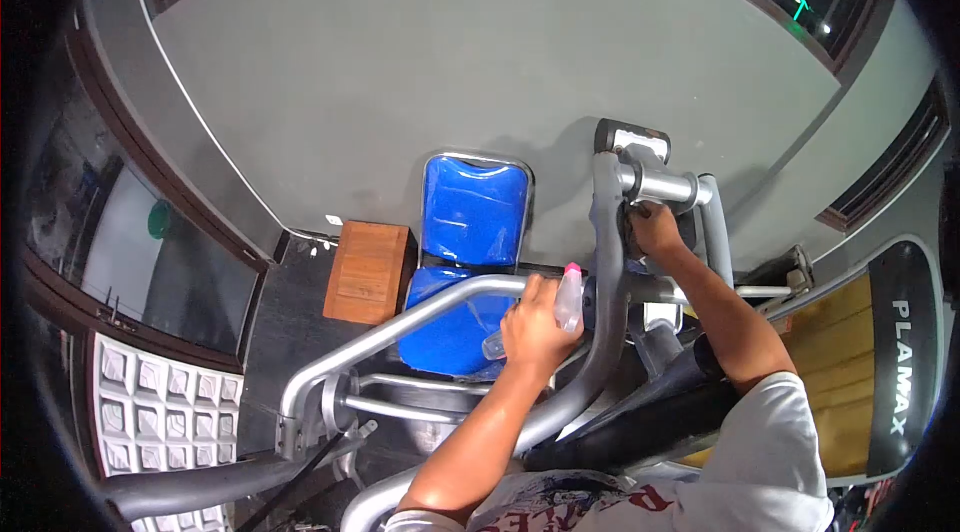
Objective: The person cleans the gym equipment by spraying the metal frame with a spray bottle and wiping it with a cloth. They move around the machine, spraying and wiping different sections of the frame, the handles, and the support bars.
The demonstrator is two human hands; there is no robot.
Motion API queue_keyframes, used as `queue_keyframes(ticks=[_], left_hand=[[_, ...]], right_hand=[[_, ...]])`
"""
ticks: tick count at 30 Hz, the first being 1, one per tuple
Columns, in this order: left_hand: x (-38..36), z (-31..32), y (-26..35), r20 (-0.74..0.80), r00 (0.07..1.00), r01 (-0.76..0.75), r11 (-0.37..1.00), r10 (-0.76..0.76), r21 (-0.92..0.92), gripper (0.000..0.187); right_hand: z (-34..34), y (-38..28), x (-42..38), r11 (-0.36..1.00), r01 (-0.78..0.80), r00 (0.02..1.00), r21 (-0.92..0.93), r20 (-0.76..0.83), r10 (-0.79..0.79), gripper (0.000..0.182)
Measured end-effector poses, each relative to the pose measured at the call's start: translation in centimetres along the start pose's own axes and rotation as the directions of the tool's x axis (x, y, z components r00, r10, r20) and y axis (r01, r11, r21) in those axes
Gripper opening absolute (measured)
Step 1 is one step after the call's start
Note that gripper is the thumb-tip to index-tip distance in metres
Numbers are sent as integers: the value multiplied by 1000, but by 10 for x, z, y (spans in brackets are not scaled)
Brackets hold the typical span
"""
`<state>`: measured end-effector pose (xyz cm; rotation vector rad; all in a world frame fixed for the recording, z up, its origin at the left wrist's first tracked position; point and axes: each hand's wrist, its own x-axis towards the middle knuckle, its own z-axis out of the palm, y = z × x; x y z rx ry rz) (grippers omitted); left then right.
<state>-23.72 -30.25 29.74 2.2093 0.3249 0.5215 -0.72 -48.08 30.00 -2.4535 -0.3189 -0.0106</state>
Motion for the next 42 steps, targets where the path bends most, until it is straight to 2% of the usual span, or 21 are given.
queue_keyframes(ticks=[2, 3, 4, 6, 8, 10, 11, 14, 15, 17, 19, 22, 26, 29, 32, 33, 36, 39, 42], left_hand=[[1, -4, 4, -30, 1000, -1, 999, 0, -40, 25], [3, -4, 7, -47, 999, -6, 998, 3, -64, 23], [3, -1, 8, -64, 998, -24, 998, 20, -65, 22], [1, 6, 8, -96, 994, -62, 996, 56, -65, 20], [0, 10, 9, -138, 984, -129, 988, 116, -90, 15], [1, 12, 12, -171, 974, -172, 977, 149, -129, 13], [0, 12, 13, -193, 968, -189, 972, 160, -141, 10], [0, 10, 15, -203, 957, -237, 961, 207, -139, 9], [1, 11, 15, -223, 946, -271, 953, 237, -137, 7], [0, 10, 17, -221, 944, -277, 953, 245, -127, 7], [0, 13, 13, -235, 936, -296, 947, 262, -124, 6], [-1, 13, 10, -204, 952, -261, 955, 230, -140, 15], [0, 13, 9, -216, 947, -267, 955, 236, -127, 12], [-1, 9, 15, -199, 958, -238, 959, 206, -152, 11], [2, 12, 17, -290, 915, -337, 927, 282, -162, 9], [5, 13, 16, -301, 900, -372, 915, 315, -154, 9], [7, 15, 13, -289, 913, -344, 925, 289, -163, 10], [6, 10, 14, -310, 898, -368, 919, 313, -137, 12], [3, 8, 17, -313, 910, -335, 926, 271, -175, 15]], right_hand=[[-13, -8, -14, 961, -181, 970, 210, 197, 140, 25], [-14, -2, -17, 962, -84, 980, 260, 195, 33, 27], [-23, 0, -20, 934, -75, 960, 349, 279, -27, 29], [-23, 22, -10, 965, -110, 926, 238, 377, 13, 31], [-30, 39, -4, 978, 189, 886, 90, 414, -210, 34], [-34, 28, -4, 991, -62, 875, 119, 483, -3, 30], [-39, 26, -5, 984, 60, 862, 168, 489, -136, 32], [-53, -5, -17, 895, -99, 927, 436, 367, -76, 30], [-36, 20, 2, 940, -30, 974, 339, 220, -48, 27], [-28, 24, 13, 898, 25, 999, 439, -36, -10, 31], [-28, 11, 12, 844, 158, 952, 512, -306, 7, 32], [-44, -5, 9, 738, 110, 953, 666, -283, 113, 29], [-29, 9, 22, 719, 219, 893, 660, -433, 125, 25], [-18, 21, 32, 785, 253, 859, 565, -505, 87, 23], [-19, 11, 39, 748, 461, 789, 478, -606, -100, 21], [-21, 4, 38, 794, 484, 752, 368, -638, -163, 19], [-6, -1, 23, 852, 453, 811, 263, -518, -271, 22], [11, -3, 9, 947, 250, 945, 202, -266, -192, 23], [-17, -21, -2, 976, 64, 997, 206, -50, -55, 26]])
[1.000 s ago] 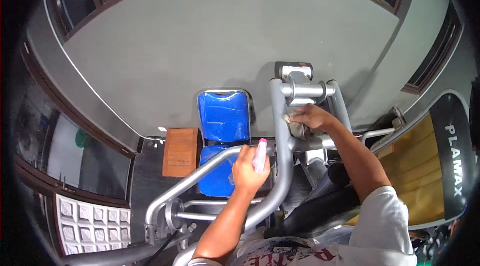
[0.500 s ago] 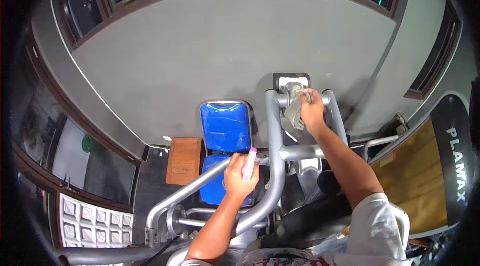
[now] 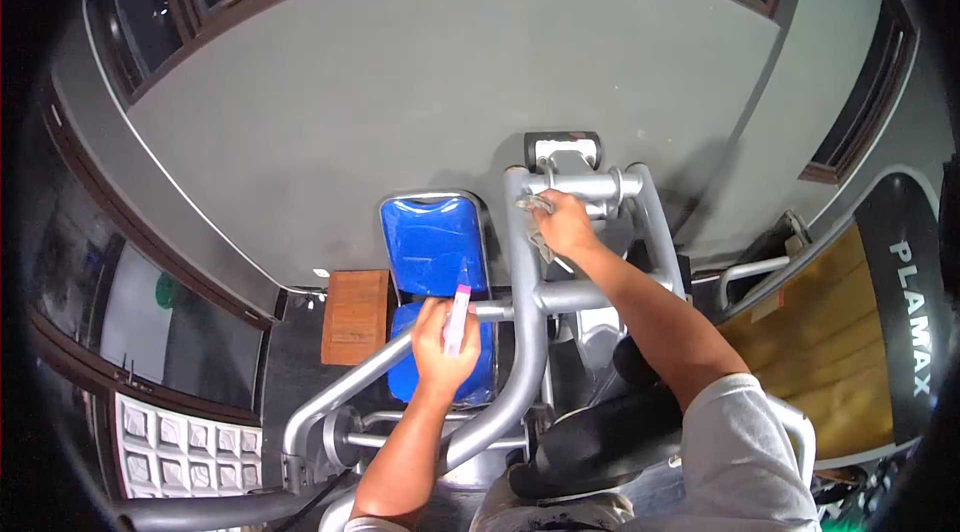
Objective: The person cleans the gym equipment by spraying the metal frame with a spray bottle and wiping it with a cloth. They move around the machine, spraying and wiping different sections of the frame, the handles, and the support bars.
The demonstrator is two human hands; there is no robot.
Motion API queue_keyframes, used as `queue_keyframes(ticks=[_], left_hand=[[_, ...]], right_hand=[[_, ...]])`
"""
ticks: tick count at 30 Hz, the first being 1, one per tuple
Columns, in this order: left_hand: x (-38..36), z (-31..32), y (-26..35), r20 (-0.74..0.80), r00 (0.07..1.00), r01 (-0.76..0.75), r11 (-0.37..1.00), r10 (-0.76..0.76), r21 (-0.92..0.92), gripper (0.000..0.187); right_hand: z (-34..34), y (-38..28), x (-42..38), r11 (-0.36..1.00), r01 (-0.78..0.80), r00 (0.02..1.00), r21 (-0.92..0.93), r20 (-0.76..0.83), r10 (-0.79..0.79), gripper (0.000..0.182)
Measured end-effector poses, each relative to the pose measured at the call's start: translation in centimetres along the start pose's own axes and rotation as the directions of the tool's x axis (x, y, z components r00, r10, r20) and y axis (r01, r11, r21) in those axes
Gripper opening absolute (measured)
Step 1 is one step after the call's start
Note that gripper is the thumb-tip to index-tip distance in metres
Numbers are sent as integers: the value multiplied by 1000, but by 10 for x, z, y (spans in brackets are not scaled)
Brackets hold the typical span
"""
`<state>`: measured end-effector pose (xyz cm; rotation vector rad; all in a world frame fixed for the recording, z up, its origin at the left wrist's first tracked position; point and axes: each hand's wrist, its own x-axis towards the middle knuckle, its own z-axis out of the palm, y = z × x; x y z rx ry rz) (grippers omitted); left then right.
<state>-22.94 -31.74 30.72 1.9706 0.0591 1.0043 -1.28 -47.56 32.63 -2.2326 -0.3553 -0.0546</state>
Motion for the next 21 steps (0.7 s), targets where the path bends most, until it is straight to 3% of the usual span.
queue_keyframes(ticks=[1, 4, 9, 12, 13, 14, 16, 19, 21], left_hand=[[-2, -1, 1, 8, 1000, 11, 1000, -11, 6, 15], [-1, 0, 3, 13, 1000, 16, 1000, -16, 5, 16], [-5, -1, 5, 28, 1000, -8, 1000, 8, -7, 16], [-3, -3, 9, 9, 1000, -14, 1000, 14, -18, 14], [-4, -5, 7, 9, 1000, -29, 1000, 29, -1, 14], [-3, -5, 4, 3, 999, -48, 999, 48, 15, 13], [-5, -2, 1, -6, 1000, -18, 1000, 18, 7, 12], [-3, 0, 2, 4, 999, -35, 999, 35, -14, 12], [-3, 1, -1, 2, 999, -53, 998, 53, -37, 11]], right_hand=[[8, 16, 4, 992, 73, 994, -98, -69, -80, 29], [-11, 18, -4, 977, 10, 972, -214, 232, 41, 34], [-42, 8, -10, 947, 85, 850, -310, 519, 93, 55], [-33, 28, -2, 938, 98, 981, -333, 190, -35, 53], [-35, 31, 11, 991, -31, 994, -130, 100, 44, 49], [-26, 31, 16, 999, 7, 983, 45, -185, 1, 41], [-36, -1, 11, 992, -37, 987, 123, -151, 55, 32], [2, 20, 11, 991, 127, 979, -37, -155, -132, 28], [2, 26, 13, 997, 70, 995, -40, 76, -67, 29]])
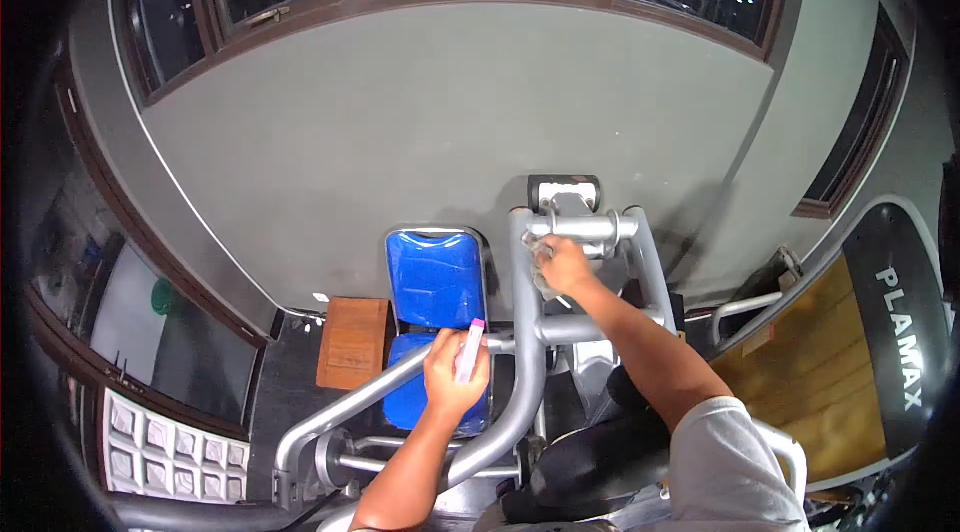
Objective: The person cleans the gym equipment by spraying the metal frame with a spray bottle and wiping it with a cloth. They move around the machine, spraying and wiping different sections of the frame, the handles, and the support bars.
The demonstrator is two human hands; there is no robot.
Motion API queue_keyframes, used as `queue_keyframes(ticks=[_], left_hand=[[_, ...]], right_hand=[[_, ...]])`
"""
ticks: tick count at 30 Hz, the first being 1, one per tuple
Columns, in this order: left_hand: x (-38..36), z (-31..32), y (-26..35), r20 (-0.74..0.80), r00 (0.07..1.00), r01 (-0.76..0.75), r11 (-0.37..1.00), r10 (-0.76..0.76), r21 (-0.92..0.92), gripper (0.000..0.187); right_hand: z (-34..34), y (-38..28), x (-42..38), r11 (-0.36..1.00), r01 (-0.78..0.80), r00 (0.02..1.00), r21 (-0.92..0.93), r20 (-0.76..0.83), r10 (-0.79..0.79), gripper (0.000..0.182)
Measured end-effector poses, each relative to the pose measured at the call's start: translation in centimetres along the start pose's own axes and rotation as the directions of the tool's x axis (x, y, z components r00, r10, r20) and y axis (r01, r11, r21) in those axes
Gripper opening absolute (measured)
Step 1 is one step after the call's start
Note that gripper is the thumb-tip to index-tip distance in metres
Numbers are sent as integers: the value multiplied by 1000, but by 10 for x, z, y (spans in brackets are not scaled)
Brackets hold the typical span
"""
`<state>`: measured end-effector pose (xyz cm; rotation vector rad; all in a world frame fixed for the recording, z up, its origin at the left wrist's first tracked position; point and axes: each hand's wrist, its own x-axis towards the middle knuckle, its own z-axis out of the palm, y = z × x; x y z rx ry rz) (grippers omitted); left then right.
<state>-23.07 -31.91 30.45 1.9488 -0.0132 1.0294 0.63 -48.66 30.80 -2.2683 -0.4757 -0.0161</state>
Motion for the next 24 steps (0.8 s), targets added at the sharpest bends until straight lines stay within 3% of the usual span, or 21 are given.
queue_keyframes(ticks=[1, 2, 5, 6, 9, 11, 13, 18, 21, 24], left_hand=[[0, -1, -2, 16, 1000, 12, 1000, -12, 20, 9], [-1, -2, -3, 36, 999, 28, 999, -29, 38, 9], [-6, 1, -1, 60, 996, 58, 998, -60, 33, 9], [-5, 3, 1, 53, 998, 38, 999, -40, 27, 9], [1, 4, 4, 36, 999, 3, 999, -5, 39, 11], [4, 3, -1, 16, 998, -66, 996, 65, 65, 11], [-2, -2, -2, 25, 1000, 15, 997, -17, 75, 10], [2, -4, -2, 7, 1000, 26, 996, -27, 90, 10], [1, -1, -4, 11, 999, 30, 998, -30, 64, 9], [-1, -1, -4, 64, 997, 35, 995, -41, 89, 8]], right_hand=[[-1, 0, -2, 999, -33, 993, -3, 117, 33, 29], [-14, -15, -13, 992, -35, 987, -120, 154, 53, 34], [-5, 7, -30, 970, 34, 975, -239, 222, 20, 42], [-22, -8, -33, 956, 90, 934, -279, 358, 17, 46], [-42, -26, -24, 969, 42, 895, -245, 440, 72, 46], [-25, -9, -5, 986, 25, 983, -163, 186, 6, 42], [-22, -21, 0, 997, -61, 997, -44, -42, 59, 40], [-7, -19, -1, 992, -47, 996, -118, 65, 55, 37], [-8, -6, -13, 989, -42, 978, -143, 197, 70, 35], [-36, -29, -31, 986, 92, 908, -142, 417, -25, 33]])
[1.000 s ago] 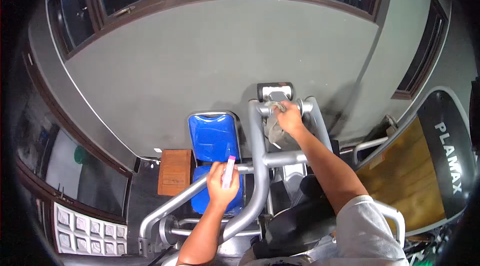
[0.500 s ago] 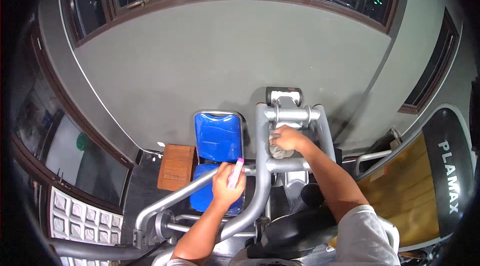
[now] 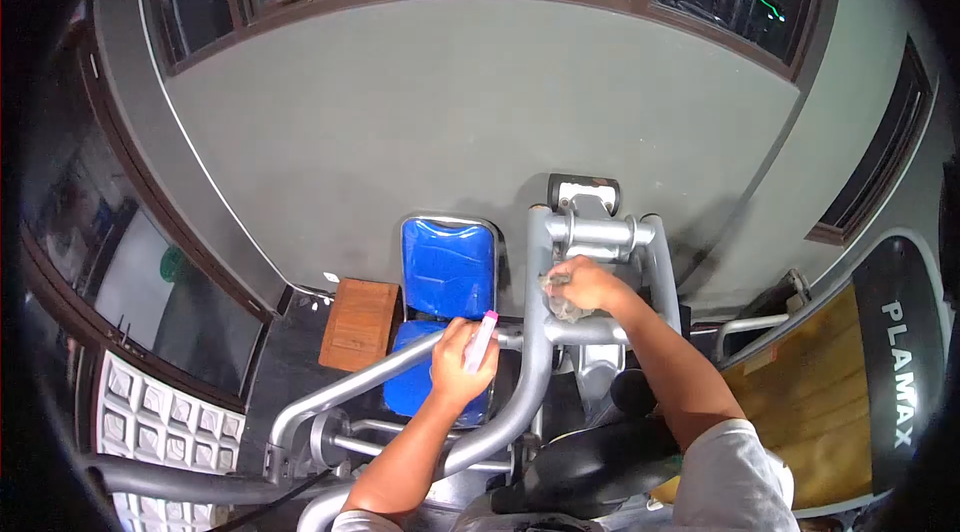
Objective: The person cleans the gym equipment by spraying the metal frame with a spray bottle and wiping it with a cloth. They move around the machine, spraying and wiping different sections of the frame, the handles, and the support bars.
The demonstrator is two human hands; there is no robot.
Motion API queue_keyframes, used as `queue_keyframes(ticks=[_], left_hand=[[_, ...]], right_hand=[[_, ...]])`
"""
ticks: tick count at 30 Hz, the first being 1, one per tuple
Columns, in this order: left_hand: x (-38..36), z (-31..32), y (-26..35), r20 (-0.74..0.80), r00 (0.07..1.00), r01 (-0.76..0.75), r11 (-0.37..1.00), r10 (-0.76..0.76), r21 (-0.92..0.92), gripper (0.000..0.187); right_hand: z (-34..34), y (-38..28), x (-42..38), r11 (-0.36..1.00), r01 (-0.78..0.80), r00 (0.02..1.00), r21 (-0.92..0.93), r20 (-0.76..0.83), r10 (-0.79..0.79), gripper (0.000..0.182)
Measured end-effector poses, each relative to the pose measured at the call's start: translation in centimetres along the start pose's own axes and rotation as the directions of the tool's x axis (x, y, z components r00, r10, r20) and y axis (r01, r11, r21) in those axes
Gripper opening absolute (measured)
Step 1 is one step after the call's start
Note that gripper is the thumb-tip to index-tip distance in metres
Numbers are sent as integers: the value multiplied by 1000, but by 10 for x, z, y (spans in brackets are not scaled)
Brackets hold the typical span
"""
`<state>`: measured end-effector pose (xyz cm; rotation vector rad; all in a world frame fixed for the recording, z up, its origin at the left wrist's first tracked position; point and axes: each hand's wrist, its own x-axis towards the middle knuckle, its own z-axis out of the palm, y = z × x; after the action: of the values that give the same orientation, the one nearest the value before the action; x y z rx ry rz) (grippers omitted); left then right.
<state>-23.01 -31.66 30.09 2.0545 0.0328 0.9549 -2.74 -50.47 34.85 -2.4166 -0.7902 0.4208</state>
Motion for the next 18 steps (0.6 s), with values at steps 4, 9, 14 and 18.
queue_keyframes(ticks=[4, 9, 14, 18], left_hand=[[2, -5, 1, -29, 997, -77, 997, 77, 13, 7], [6, -7, 4, -20, 998, -63, 998, 63, 8, 8], [3, -4, 10, -18, 999, -39, 999, 39, -27, 12], [-1, -2, 5, 30, 1000, 2, 1000, -2, -26, 7]], right_hand=[[-3, 3, 16, 995, -14, 952, 96, -304, 43, 29], [21, 22, 31, 990, 67, 845, -125, -520, -123, 31], [16, 18, 24, 996, -81, 956, -25, -285, 71, 35], [-8, 3, -3, 998, -70, 996, -10, 54, 70, 36]])
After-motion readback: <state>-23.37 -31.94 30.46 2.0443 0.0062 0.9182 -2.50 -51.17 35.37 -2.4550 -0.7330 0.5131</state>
